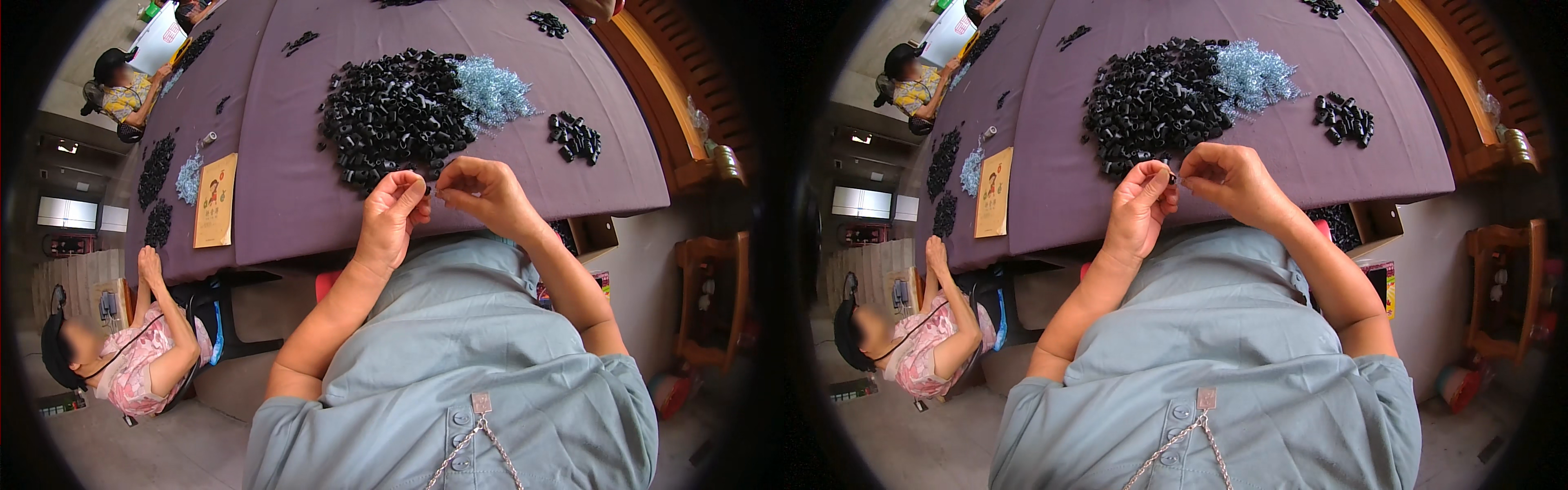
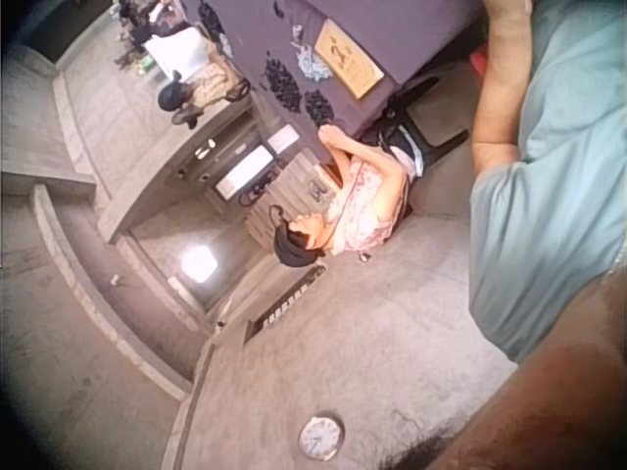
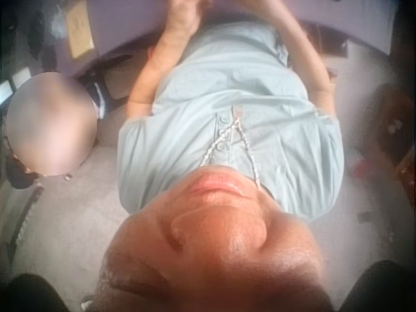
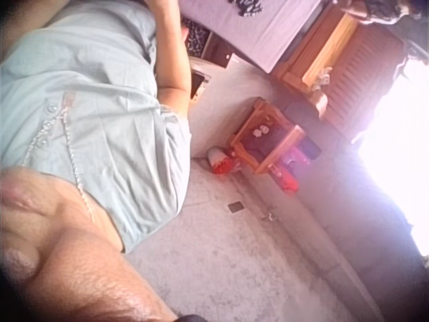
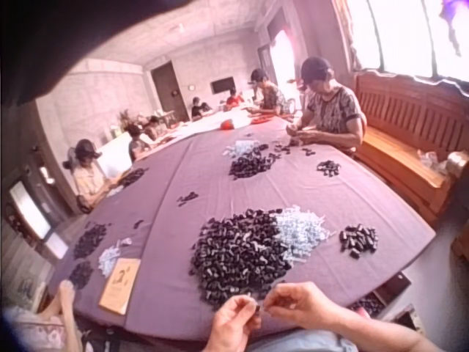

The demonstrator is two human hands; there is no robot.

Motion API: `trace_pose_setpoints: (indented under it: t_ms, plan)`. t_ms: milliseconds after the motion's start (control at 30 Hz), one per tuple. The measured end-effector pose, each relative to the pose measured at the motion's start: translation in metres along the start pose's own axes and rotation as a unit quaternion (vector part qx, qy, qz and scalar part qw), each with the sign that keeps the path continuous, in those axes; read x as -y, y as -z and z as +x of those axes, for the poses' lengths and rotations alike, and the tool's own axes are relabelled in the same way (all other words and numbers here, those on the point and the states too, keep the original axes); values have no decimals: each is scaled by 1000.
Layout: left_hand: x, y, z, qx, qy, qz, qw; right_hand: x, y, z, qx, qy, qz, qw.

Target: The person assembles cord locks by hand, picking up plastic pieces and springs from the table and fitting them together.

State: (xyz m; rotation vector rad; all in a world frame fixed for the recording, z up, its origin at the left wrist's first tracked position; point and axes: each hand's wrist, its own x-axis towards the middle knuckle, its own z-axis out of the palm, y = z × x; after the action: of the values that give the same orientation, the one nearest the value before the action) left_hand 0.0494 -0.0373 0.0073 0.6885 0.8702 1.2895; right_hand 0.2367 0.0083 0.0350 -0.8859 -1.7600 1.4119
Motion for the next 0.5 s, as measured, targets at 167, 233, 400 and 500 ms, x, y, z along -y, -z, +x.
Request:
trace_pose_setpoints:
  t_ms: [167,233,400,500]
  plan:
    - [4,4,-3,11,21,4,1000,-3,-2,0,-9,18,-10,1000]
    - [4,4,-7,14,36,30,999,-1,-3,-2,-17,21,-26,999]
    - [-4,4,-17,42,75,122,989,11,0,-2,16,-5,-49,999]
    - [-5,5,-24,55,111,137,983,16,-2,-3,58,-29,-41,997]
